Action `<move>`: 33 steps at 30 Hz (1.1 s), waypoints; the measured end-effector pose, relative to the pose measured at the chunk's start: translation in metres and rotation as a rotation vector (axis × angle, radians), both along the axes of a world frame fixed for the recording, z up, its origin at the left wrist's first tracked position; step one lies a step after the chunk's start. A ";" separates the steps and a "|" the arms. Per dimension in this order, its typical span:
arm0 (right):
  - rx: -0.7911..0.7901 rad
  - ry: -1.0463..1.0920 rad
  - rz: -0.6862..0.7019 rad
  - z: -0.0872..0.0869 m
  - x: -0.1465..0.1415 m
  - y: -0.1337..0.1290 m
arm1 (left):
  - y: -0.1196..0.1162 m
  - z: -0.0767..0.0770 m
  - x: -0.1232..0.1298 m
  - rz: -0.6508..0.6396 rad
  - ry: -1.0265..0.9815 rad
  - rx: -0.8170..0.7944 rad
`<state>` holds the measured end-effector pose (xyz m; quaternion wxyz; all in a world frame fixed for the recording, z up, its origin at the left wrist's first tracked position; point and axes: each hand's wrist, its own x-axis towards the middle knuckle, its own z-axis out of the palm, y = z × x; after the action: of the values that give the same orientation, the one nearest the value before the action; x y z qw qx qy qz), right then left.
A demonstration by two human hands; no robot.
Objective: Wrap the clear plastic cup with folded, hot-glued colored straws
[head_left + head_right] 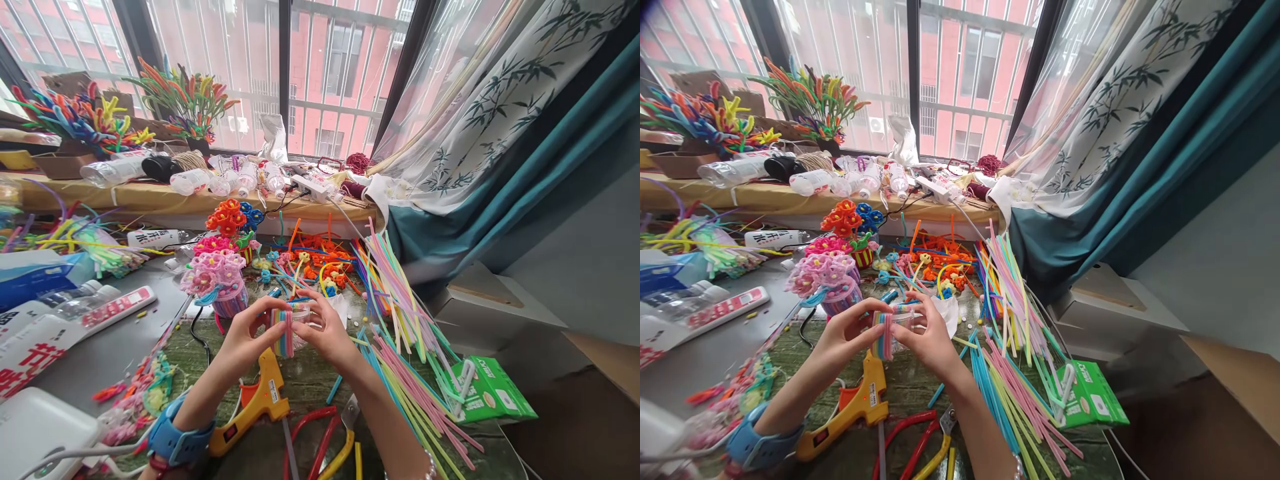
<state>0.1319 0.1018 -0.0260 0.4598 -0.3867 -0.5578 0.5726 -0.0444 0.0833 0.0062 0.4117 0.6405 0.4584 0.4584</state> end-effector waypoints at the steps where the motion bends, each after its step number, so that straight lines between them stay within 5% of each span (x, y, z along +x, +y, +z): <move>1: 0.003 -0.004 -0.002 0.000 0.000 0.000 | -0.001 0.000 0.000 0.001 0.001 0.003; 33: -0.043 0.068 -0.070 0.006 -0.005 -0.002 | 0.001 -0.013 -0.002 -0.087 0.144 0.205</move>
<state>0.1271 0.0999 -0.0196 0.4899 -0.3958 -0.5156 0.5810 -0.0469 0.0848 -0.0066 0.3294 0.7297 0.4093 0.4375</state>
